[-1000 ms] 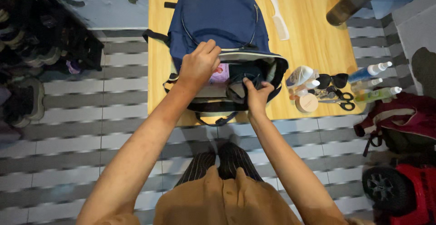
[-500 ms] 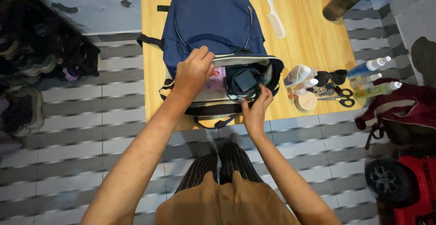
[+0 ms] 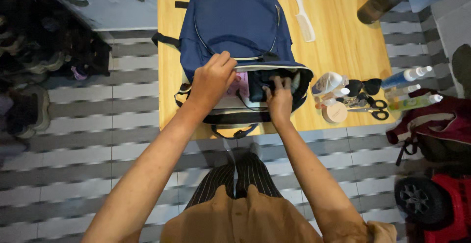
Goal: The person packs a blue backpack on a table. They coil a cable and place it inside, zip the main compartment, then open the front pocket and place several small bottles, a tube, and other toiletry items into it one at a time, arranging them inside the pocket.
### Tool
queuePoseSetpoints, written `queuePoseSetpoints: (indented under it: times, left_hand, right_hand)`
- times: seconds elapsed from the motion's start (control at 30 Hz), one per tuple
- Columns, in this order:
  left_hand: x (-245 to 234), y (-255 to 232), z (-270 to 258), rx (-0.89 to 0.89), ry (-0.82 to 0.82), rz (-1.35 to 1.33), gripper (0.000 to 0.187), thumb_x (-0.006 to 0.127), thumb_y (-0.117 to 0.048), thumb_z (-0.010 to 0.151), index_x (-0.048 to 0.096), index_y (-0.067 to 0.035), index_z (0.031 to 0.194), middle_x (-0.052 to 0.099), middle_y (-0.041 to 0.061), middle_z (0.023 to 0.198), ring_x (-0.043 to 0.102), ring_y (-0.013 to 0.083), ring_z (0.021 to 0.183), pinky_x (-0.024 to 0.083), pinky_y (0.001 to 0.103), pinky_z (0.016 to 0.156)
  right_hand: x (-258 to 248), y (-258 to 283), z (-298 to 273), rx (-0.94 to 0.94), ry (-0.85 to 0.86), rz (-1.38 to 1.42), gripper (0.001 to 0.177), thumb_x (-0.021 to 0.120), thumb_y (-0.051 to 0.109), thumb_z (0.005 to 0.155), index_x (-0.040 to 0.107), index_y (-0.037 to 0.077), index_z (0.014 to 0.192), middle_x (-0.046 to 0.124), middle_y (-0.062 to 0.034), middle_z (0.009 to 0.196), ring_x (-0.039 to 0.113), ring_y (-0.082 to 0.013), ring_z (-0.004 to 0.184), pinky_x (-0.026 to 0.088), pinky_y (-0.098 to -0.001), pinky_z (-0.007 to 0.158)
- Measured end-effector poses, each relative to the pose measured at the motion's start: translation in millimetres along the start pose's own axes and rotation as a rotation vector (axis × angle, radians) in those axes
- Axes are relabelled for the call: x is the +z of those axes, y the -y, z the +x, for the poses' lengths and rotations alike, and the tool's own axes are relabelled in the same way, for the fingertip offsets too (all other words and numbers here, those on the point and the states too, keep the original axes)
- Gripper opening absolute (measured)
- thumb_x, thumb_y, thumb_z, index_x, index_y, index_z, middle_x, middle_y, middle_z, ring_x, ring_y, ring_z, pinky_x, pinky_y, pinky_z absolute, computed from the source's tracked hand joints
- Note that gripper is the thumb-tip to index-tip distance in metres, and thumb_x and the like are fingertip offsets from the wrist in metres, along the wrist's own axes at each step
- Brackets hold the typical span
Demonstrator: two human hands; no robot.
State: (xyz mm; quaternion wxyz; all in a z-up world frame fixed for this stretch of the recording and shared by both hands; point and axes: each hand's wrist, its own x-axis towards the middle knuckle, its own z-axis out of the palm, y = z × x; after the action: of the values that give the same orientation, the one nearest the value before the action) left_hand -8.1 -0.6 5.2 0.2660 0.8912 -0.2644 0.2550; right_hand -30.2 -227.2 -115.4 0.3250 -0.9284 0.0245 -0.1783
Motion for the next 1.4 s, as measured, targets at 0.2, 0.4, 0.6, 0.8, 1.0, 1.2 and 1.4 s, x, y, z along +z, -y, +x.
queuePoseSetpoints:
  times: [0.2, 0.4, 0.6, 0.8, 1.0, 1.2, 1.4]
  left_hand:
    - [1.3, 4.2, 1.7, 0.007, -0.024, -0.006, 0.016, 0.074, -0.008, 0.084, 0.061, -0.007, 0.093, 0.056, 0.006, 0.096, 0.064, 0.0250, 0.093, 0.056, 0.039, 0.068]
    - [6.9, 8.2, 6.2, 0.001, -0.054, 0.013, 0.015, 0.071, -0.007, 0.084, 0.059, -0.007, 0.090, 0.055, 0.006, 0.095, 0.064, 0.0250, 0.092, 0.056, 0.039, 0.067]
    - [8.9, 11.8, 6.2, 0.006, -0.027, 0.029, 0.016, 0.072, -0.009, 0.083, 0.058, -0.008, 0.090, 0.055, 0.006, 0.093, 0.064, 0.0250, 0.093, 0.057, 0.039, 0.065]
    - [8.5, 10.4, 6.3, 0.002, -0.024, 0.022, 0.018, 0.074, -0.011, 0.082, 0.059, -0.008, 0.091, 0.055, 0.005, 0.094, 0.064, 0.0242, 0.094, 0.057, 0.038, 0.067]
    - [9.4, 9.9, 5.7, 0.005, -0.018, 0.009, 0.018, 0.074, -0.011, 0.083, 0.059, -0.007, 0.092, 0.055, 0.006, 0.094, 0.064, 0.0247, 0.094, 0.057, 0.037, 0.070]
    - [8.8, 11.7, 4.5, -0.004, 0.001, 0.007, 0.016, 0.073, -0.010, 0.084, 0.059, -0.007, 0.090, 0.055, 0.005, 0.095, 0.064, 0.0243, 0.094, 0.057, 0.037, 0.071]
    - [6.6, 11.3, 2.4, -0.006, 0.001, -0.017, 0.015, 0.072, -0.010, 0.085, 0.061, -0.007, 0.094, 0.056, 0.006, 0.095, 0.064, 0.0249, 0.093, 0.056, 0.038, 0.071]
  right_hand:
    - [-8.7, -4.2, -24.2, -0.251, -0.032, -0.007, 0.037, 0.073, 0.004, 0.085, 0.064, 0.003, 0.121, 0.055, -0.0245, 0.116, 0.058, -0.0438, 0.105, 0.050, -0.0503, 0.083]
    - [9.2, -7.5, -63.7, -0.504, 0.082, -0.223, 0.024, 0.077, 0.018, 0.081, 0.069, 0.008, 0.102, 0.060, -0.0084, 0.098, 0.061, -0.0290, 0.093, 0.043, -0.0434, 0.078]
    - [11.7, -0.6, -54.9, -0.526, 0.028, -0.193, 0.014, 0.076, 0.015, 0.089, 0.068, 0.007, 0.097, 0.060, -0.0092, 0.097, 0.059, -0.0294, 0.092, 0.042, -0.0435, 0.077]
    - [21.7, 19.9, -18.8, -0.424, -0.121, -0.258, 0.014, 0.075, 0.020, 0.083, 0.067, 0.009, 0.087, 0.060, -0.0110, 0.094, 0.059, -0.0311, 0.089, 0.041, -0.0444, 0.075]
    - [23.1, 17.8, -1.0, -0.384, -0.029, -0.362, 0.011, 0.075, 0.022, 0.090, 0.069, 0.013, 0.089, 0.060, -0.0079, 0.090, 0.060, -0.0288, 0.090, 0.042, -0.0448, 0.078]
    - [6.5, 2.6, -30.6, -0.597, 0.033, -0.272, 0.027, 0.075, 0.024, 0.082, 0.069, 0.007, 0.102, 0.060, -0.0104, 0.090, 0.060, -0.0302, 0.087, 0.041, -0.0434, 0.072]
    - [4.4, -20.8, -21.3, -0.494, 0.029, -0.242, 0.008, 0.070, 0.008, 0.088, 0.064, 0.010, 0.093, 0.059, -0.0089, 0.085, 0.061, -0.0302, 0.084, 0.045, -0.0425, 0.076]
